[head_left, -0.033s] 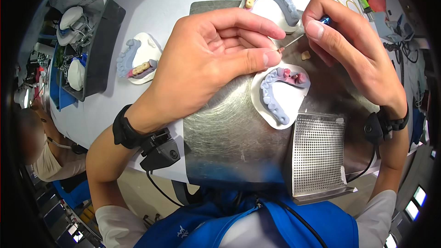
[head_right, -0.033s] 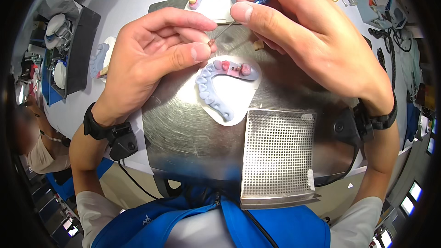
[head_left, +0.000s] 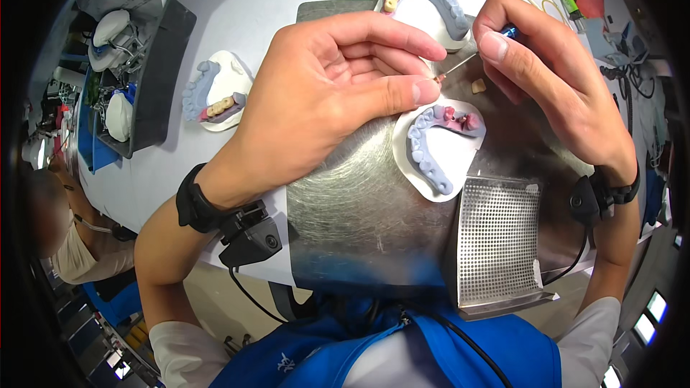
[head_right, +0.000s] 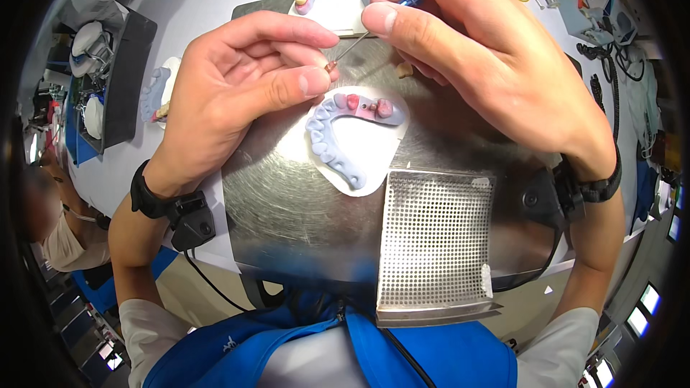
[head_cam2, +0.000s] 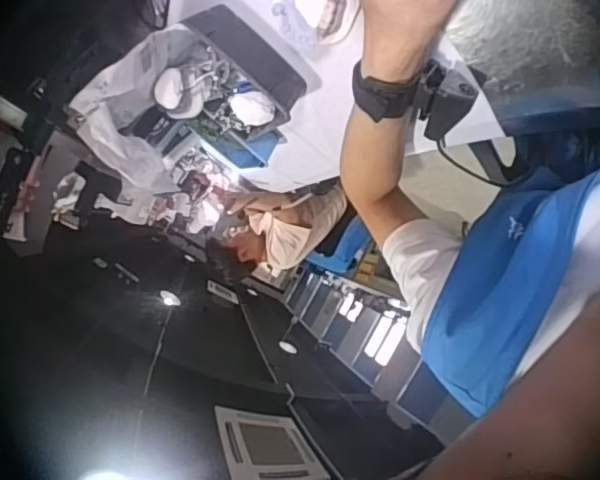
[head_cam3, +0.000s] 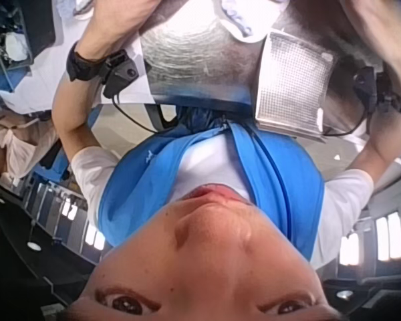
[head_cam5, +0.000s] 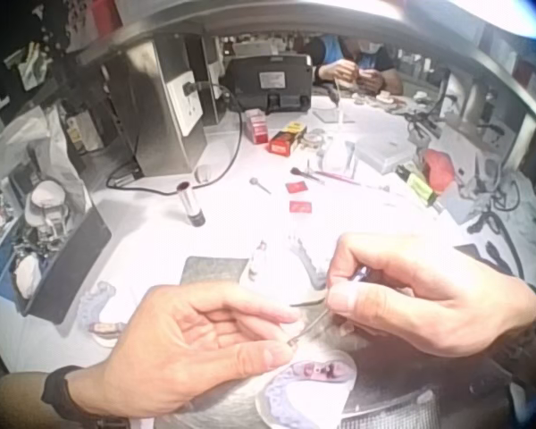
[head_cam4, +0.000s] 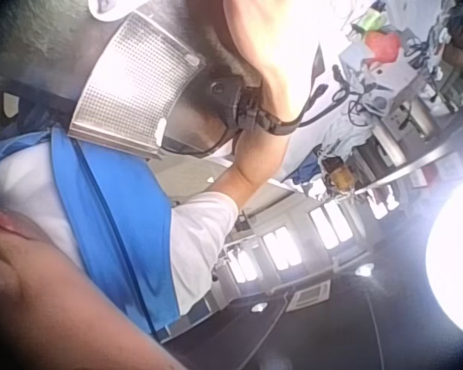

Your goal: The recorder is assembling and inspecting various dental models and appliances on a workstation.

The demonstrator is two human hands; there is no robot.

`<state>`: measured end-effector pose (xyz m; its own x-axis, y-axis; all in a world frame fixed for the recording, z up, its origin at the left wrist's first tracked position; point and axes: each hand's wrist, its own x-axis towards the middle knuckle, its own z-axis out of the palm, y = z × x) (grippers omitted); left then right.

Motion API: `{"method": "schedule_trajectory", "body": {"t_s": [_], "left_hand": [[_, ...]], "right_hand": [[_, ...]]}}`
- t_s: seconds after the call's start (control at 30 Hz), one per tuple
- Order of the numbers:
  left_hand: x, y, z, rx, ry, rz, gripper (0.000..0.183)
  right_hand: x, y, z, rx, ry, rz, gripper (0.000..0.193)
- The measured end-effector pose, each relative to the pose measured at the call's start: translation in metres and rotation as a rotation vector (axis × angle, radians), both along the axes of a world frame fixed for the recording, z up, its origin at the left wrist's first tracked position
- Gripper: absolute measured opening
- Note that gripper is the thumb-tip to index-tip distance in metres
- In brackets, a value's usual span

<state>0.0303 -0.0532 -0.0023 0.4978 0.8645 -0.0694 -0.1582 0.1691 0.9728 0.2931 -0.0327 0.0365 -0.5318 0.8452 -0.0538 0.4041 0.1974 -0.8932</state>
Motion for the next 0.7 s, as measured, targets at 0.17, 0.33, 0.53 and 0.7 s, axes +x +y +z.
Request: {"method": "schedule_trajectory", "body": {"t_s": [0.17,0.33,0.53,0.7], "left_hand": [[0.002,-0.001,0.000,0.027,0.006,0.024,0.037],[0.002,-0.001,-0.001,0.023,0.026,0.035,0.038],[0.003,-0.002,0.002,0.026,0.041,0.045,0.038],[0.003,-0.001,0.002,0.023,0.045,0.043,0.038]], "right_hand": [[0.006,0.003,0.001,-0.042,-0.026,0.023,0.037],[0.010,0.006,0.000,-0.049,-0.082,-0.024,0.030],[0.007,0.003,-0.004,0.044,0.021,0.001,0.021],[0.006,0.003,-0.005,0.118,0.021,-0.017,0.020]]}}
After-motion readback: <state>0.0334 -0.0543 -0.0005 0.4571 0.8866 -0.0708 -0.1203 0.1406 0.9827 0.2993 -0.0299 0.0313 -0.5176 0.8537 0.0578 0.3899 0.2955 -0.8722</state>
